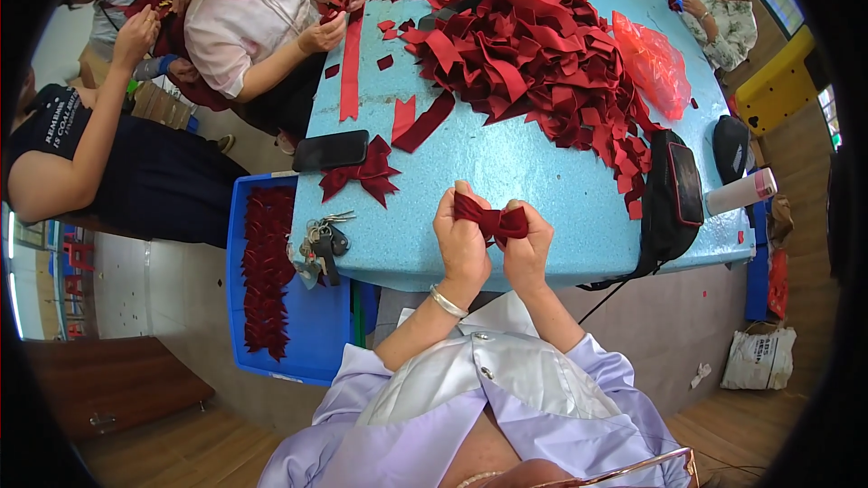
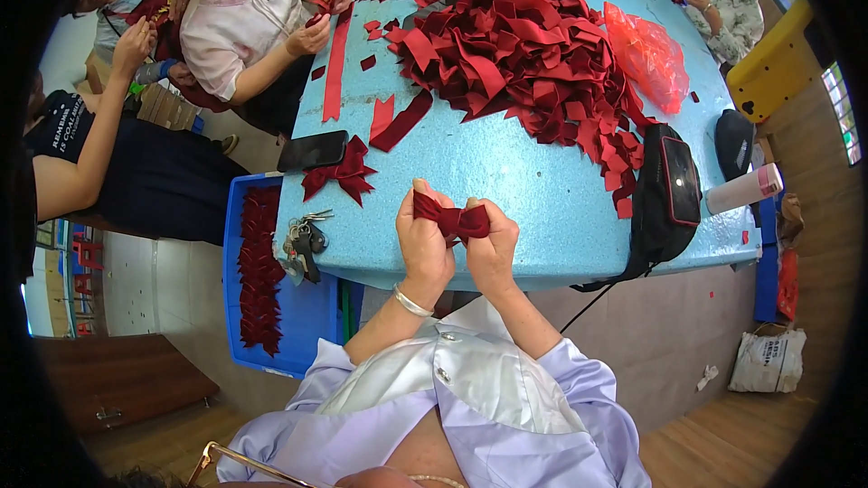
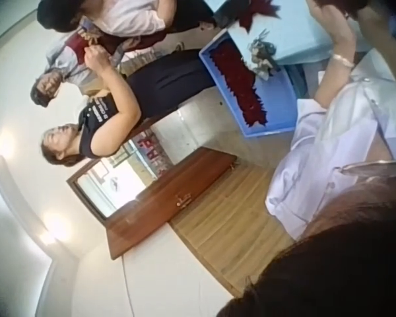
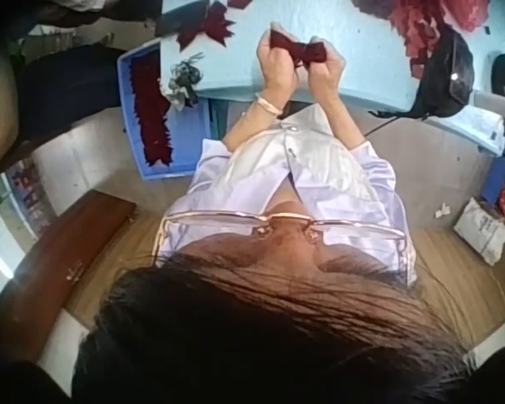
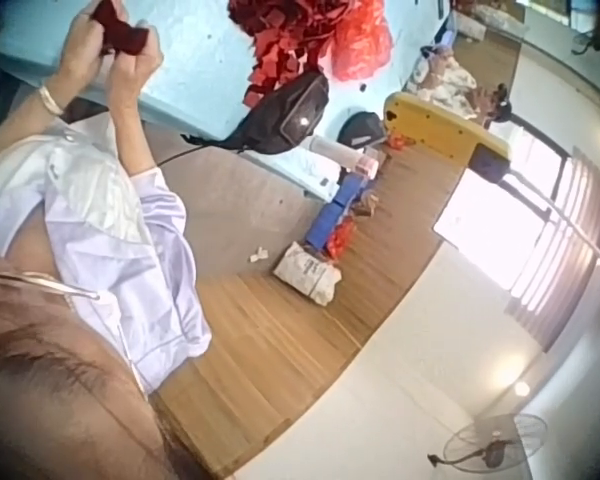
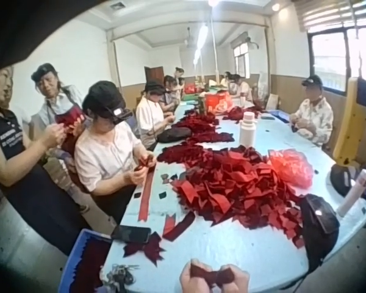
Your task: Manually folding and assembling red ribbon bows in a factory setting.
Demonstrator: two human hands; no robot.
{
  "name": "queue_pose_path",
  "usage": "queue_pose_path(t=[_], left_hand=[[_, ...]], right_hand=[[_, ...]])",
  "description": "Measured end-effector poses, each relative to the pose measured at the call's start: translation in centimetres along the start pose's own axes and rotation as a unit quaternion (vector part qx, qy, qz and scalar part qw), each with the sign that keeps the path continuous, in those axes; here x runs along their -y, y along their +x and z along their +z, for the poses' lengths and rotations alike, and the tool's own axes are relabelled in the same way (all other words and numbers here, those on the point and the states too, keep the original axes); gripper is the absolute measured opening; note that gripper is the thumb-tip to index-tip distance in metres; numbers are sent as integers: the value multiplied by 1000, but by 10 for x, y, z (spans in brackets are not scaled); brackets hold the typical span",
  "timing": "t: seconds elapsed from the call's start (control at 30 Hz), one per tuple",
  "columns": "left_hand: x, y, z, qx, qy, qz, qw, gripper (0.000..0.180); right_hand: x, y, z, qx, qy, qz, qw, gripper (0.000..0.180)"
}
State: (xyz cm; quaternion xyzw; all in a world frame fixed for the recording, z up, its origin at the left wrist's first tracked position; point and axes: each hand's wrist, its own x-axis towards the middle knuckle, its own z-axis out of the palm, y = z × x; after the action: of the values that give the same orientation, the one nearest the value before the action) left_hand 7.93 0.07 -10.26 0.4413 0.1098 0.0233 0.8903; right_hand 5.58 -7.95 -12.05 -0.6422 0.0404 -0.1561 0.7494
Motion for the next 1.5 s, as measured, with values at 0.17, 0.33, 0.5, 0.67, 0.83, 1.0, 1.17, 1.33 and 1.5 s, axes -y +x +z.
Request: queue_pose_path(t=[0.17, 0.33, 0.5, 0.67, 0.83, 1.0, 1.17, 1.33, 1.5], left_hand=[[0, 2, 0, -9, 8, 19, 1000, 30], [4, 4, -5, -1, 1, 30, 1000, 30], [4, 5, -4, -10, -6, 29, 1000, 30], [4, 7, -6, -3, 5, 58, 998, 28], [7, 14, -11, 12, -1, 69, 998, 25], [7, 13, -10, -21, -8, 20, 1000, 24], [5, 18, -17, -5, 53, 63, 997, 22], [2, 14, -23, 41, 127, 90, 987, 24], [7, 10, -24, 15, 65, 49, 997, 29]], right_hand=[[2, 1, 0, 6, -5, 10, 1000, 22], [2, -3, 3, -5, 47, 34, 998, 20], [-2, -5, 3, -4, 105, 48, 993, 20], [0, 0, 2, 7, 83, 66, 994, 24], [3, 2, 6, 22, 132, 126, 983, 29], [0, -1, 8, 12, 160, 118, 980, 33], [-1, 3, 7, 4, 130, 100, 986, 33], [1, 5, 3, 20, 99, 124, 987, 34], [4, 5, 3, 68, 163, 180, 968, 33]])
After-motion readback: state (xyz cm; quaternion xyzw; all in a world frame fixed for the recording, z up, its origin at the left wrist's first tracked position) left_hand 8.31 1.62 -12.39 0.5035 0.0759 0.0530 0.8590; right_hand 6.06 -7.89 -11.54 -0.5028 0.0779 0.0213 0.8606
